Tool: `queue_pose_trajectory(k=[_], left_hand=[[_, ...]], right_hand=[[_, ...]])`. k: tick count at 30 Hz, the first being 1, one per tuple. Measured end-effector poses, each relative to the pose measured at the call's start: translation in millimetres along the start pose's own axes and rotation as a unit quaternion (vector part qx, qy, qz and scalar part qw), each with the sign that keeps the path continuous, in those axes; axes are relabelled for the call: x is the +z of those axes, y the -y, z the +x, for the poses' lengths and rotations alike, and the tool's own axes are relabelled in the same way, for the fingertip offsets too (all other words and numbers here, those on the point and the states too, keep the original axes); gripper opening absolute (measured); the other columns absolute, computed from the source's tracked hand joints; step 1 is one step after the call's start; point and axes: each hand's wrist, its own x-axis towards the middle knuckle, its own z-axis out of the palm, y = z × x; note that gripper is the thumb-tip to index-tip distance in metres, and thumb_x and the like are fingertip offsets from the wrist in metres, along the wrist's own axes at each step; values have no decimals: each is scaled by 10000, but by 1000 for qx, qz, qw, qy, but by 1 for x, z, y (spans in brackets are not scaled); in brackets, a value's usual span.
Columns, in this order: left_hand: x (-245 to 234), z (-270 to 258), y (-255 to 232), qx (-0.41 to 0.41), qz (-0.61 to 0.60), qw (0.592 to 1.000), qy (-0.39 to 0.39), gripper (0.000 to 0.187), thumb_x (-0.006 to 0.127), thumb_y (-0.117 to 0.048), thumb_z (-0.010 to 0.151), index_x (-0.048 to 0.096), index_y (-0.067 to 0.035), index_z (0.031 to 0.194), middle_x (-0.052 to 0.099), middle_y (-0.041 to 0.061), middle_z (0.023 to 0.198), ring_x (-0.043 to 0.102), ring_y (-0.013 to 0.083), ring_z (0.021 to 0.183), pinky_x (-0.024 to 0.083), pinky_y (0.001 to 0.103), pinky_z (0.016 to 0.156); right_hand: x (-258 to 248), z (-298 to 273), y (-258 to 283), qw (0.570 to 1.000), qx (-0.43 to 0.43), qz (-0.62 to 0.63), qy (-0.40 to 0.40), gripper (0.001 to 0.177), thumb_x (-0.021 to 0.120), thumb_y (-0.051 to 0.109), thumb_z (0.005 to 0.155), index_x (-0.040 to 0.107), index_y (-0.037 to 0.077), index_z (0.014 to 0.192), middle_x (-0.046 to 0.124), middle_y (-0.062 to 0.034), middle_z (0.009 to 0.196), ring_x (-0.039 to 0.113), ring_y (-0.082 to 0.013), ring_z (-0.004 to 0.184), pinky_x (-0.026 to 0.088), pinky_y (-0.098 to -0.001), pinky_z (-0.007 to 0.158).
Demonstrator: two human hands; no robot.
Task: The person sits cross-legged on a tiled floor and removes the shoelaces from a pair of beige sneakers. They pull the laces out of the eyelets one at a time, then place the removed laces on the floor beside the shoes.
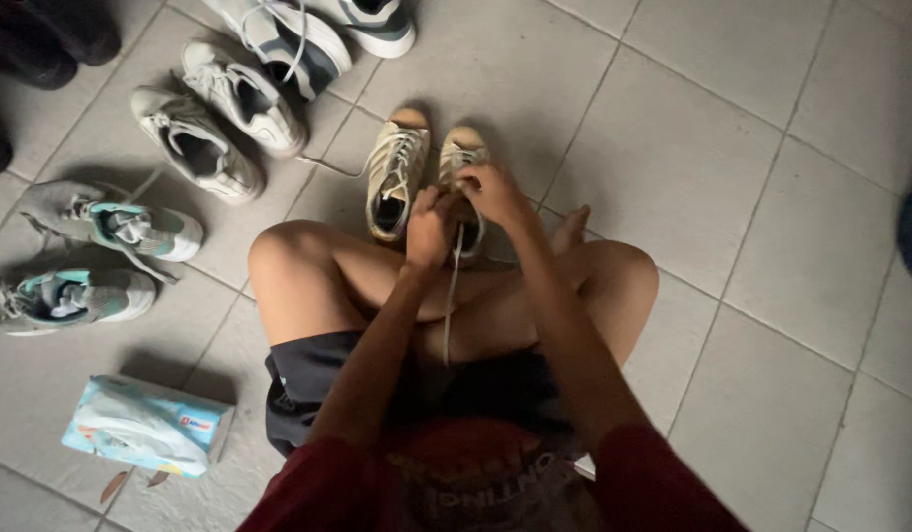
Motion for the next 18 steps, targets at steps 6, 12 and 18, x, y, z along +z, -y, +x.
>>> queue_pose_trajectory(k=[6, 12, 18], left_hand=[[-1, 2, -1, -2, 35, 999, -1, 168, 685, -100, 864, 758, -117, 1015, 606, 171, 995, 579, 389, 979, 503, 479, 865], [6, -1, 7, -5, 20, 1000, 11, 112, 717, -127, 850, 762, -121, 952, 590, 161, 1009, 560, 388, 998, 501, 482, 880], [7, -3, 10, -20, 38, 999, 8, 188, 722, -123, 857, 785, -123, 1034, 581, 160, 1018, 566, 364, 1003, 506, 463, 888]], right_hand=[[2, 24, -16, 961, -12, -270, 63, 102, 719, 74, 802, 787, 74, 878, 731, -205, 940, 696, -398, 917, 559, -480, 808], [26, 31, -50, 923, 46, -366, 106, 148, 670, 63, 827, 740, -14, 933, 715, -250, 1004, 703, -414, 944, 564, -497, 816], [-21, 35, -95, 944, 245, 0, 220, 291, 680, 268, 971, 679, 44, 1157, 717, -149, 1114, 686, -251, 1035, 546, -391, 907]])
